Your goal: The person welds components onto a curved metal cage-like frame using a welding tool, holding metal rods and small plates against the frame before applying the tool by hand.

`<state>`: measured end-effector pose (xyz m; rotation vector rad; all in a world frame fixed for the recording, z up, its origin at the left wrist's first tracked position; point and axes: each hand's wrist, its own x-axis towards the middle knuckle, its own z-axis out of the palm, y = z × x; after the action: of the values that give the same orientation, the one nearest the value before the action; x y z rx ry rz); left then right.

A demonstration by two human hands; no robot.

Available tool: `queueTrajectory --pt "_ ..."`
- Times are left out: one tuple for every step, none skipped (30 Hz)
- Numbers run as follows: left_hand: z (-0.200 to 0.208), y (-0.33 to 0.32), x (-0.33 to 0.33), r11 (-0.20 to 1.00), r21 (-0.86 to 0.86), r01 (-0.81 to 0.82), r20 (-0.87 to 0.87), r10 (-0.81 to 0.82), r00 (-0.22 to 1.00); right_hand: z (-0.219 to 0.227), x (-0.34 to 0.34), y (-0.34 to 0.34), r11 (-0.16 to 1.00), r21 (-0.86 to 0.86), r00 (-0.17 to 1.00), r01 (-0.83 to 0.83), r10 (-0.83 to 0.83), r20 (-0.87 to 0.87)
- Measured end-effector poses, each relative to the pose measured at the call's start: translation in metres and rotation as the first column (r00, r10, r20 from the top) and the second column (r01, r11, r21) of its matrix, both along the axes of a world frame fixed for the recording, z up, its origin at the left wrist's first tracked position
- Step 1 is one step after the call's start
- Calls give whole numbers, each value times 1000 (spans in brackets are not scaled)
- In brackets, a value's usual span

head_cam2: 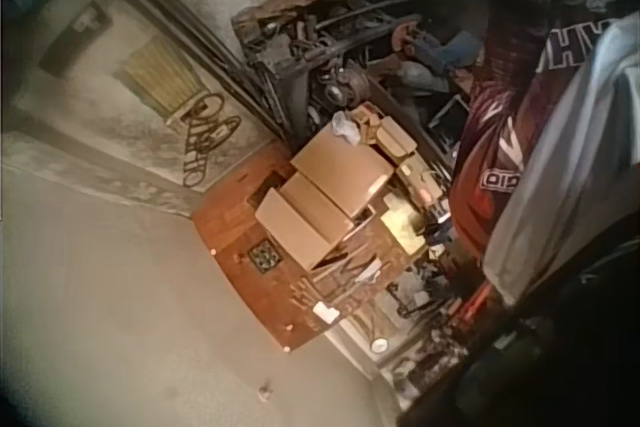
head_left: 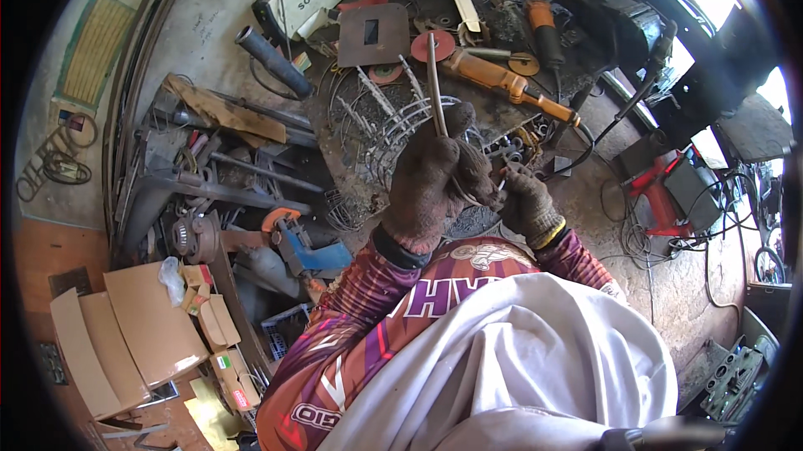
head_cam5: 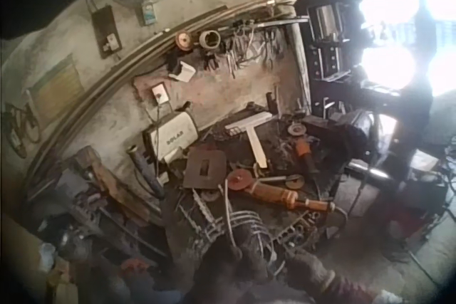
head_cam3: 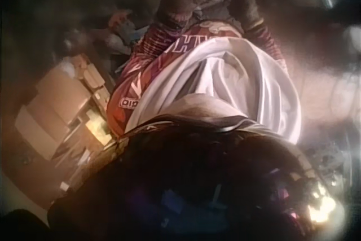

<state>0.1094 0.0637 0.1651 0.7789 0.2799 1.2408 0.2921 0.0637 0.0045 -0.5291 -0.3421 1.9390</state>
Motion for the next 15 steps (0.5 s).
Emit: queueTrajectory --pt "2 -3 4 1000 4 -19 -44 19 999 2 -2 -2 1000 17 1000 -3 2 21" --pt "4 -4 9 999 9 -38 -87 38 995 4 -6 0 1000 25 1000 6 -6 14" --pt "4 -4 13 996 77 -34 -102 42 994 5 -8 0 999 31 1000 18 -18 9" --pt "9 -4 16 1000 10 -25 -110 26 994 4 -7 1 999 38 1000 29 -30 5" --pt "16 -3 19 998 -58 -16 -117 9 993 -14 0 5 998 68 1000 -10 11 -6" --pt "21 -2 17 992 -125 -18 -129 2 992 -12 0 4 999 34 1000 -9 10 -20" --pt "19 2 13 989 -146 13 -78 -24 997 -9 -1 3 1000 -1 999 -8 8 -34" --pt "13 11 8 985 -165 45 -26 -50 998 -7 -1 2 999 -35 999 -7 6 -48" --pt "10 17 4 981 -181 75 22 -72 997 -12 -2 5 999 -40 999 -29 27 -45" --pt "9 25 2 981 -175 88 23 -85 996 -18 -3 5 999 -24 998 -41 40 -49" --pt "8 33 1 980 -170 100 23 -98 995 -23 -4 5 999 -8 997 -54 53 -53" --pt "10 37 2 979 -165 117 25 -114 993 -25 -3 5 998 7 997 -63 63 -54" --pt "14 37 5 988 -146 59 -29 -64 998 -27 -1 5 998 9 998 -58 58 -28" --pt "20 36 10 985 -172 -2 -97 -15 995 -29 -1 6 999 12 999 -53 53 -2" --pt "26 33 14 979 -194 -64 -168 31 985 -29 -1 6 999 14 999 -49 49 22"
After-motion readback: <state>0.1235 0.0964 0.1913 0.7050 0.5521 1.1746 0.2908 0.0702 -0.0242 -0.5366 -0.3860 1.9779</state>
